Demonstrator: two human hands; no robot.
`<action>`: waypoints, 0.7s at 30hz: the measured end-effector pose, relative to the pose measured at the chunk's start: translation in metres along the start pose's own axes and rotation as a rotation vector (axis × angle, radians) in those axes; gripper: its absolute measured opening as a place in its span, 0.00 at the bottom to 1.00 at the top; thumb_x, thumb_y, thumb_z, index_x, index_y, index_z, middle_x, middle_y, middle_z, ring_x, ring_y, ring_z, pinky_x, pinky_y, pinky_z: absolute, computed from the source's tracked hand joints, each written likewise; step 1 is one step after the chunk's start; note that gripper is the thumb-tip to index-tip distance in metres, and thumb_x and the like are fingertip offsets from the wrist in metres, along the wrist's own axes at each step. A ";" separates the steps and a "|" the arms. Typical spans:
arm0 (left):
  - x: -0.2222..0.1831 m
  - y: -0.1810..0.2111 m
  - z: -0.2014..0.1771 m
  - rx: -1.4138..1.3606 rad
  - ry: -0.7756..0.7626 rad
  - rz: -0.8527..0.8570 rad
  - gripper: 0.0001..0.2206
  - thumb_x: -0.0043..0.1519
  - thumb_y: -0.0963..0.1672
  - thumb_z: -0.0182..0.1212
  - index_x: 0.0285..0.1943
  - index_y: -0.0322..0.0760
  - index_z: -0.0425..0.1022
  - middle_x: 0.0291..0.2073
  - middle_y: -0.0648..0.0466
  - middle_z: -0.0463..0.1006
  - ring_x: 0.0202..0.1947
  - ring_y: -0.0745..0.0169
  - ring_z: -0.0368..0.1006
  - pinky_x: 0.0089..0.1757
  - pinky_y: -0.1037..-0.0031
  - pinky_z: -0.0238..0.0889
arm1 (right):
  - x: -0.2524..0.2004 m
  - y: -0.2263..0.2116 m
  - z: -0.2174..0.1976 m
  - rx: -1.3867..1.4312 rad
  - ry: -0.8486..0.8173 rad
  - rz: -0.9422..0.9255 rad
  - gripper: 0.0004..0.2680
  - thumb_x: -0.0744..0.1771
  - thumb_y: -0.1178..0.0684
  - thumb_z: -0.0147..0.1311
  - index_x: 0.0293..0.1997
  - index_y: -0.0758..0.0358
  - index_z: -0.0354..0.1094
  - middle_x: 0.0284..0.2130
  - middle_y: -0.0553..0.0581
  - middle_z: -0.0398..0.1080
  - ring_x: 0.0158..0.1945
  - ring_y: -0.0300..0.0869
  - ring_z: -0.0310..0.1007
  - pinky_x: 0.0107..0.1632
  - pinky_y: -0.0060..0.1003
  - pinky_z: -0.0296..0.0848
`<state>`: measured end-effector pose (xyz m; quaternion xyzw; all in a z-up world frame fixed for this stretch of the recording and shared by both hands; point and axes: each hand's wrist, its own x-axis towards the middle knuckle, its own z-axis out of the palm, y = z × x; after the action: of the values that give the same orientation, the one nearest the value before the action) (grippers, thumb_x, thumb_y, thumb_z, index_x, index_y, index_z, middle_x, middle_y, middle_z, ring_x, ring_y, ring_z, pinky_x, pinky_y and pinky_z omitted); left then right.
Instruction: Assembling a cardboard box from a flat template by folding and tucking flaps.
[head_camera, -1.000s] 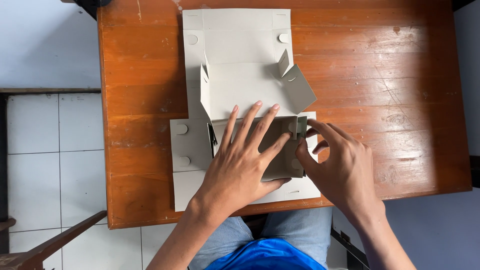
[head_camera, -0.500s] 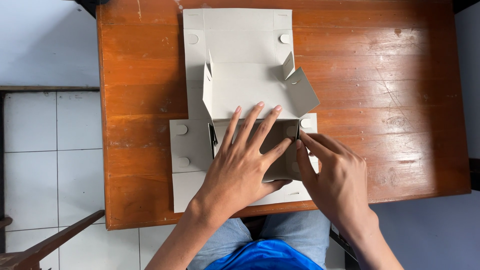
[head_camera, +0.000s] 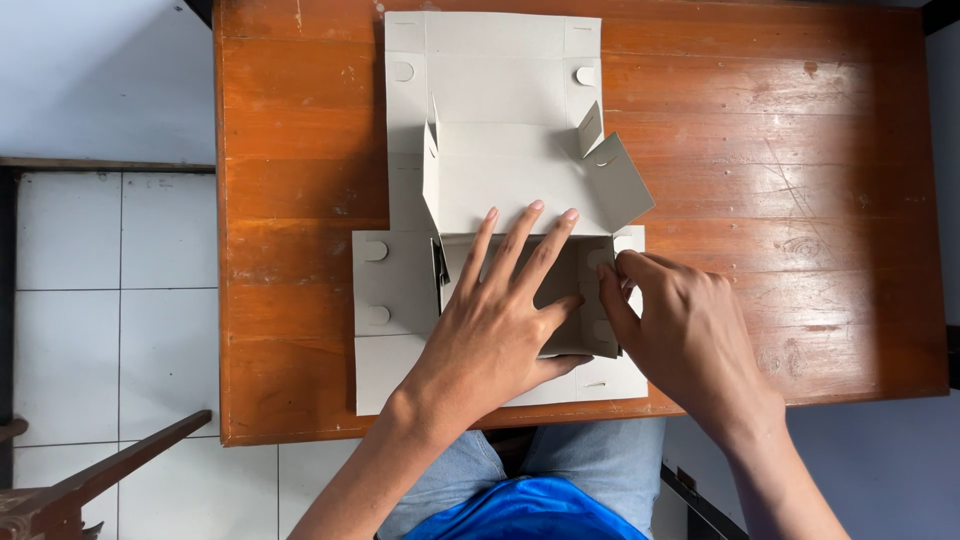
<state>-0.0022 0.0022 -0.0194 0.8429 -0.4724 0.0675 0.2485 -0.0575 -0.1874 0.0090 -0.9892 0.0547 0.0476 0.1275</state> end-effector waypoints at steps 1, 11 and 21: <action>0.001 0.000 -0.001 0.000 -0.003 0.002 0.19 0.57 0.57 0.71 0.46 0.46 0.83 0.74 0.41 0.56 0.73 0.34 0.54 0.69 0.39 0.45 | 0.003 0.000 -0.001 -0.031 -0.048 0.045 0.15 0.72 0.46 0.47 0.25 0.58 0.58 0.17 0.55 0.66 0.22 0.59 0.58 0.27 0.50 0.57; 0.001 -0.001 0.000 -0.003 -0.009 0.019 0.17 0.56 0.56 0.72 0.36 0.44 0.83 0.73 0.38 0.58 0.73 0.32 0.54 0.69 0.40 0.45 | 0.017 0.012 0.014 -0.070 -0.103 0.097 0.19 0.72 0.46 0.44 0.20 0.61 0.51 0.12 0.59 0.57 0.20 0.55 0.47 0.28 0.49 0.53; -0.003 -0.002 0.004 0.021 0.040 0.036 0.19 0.56 0.56 0.72 0.36 0.40 0.81 0.71 0.39 0.63 0.71 0.37 0.58 0.67 0.45 0.51 | 0.030 0.022 0.020 0.194 -0.271 0.203 0.18 0.70 0.48 0.41 0.20 0.64 0.42 0.13 0.59 0.46 0.23 0.46 0.42 0.28 0.49 0.47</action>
<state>-0.0027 0.0033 -0.0251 0.8352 -0.4819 0.0936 0.2477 -0.0324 -0.2065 -0.0191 -0.9461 0.1410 0.1877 0.2230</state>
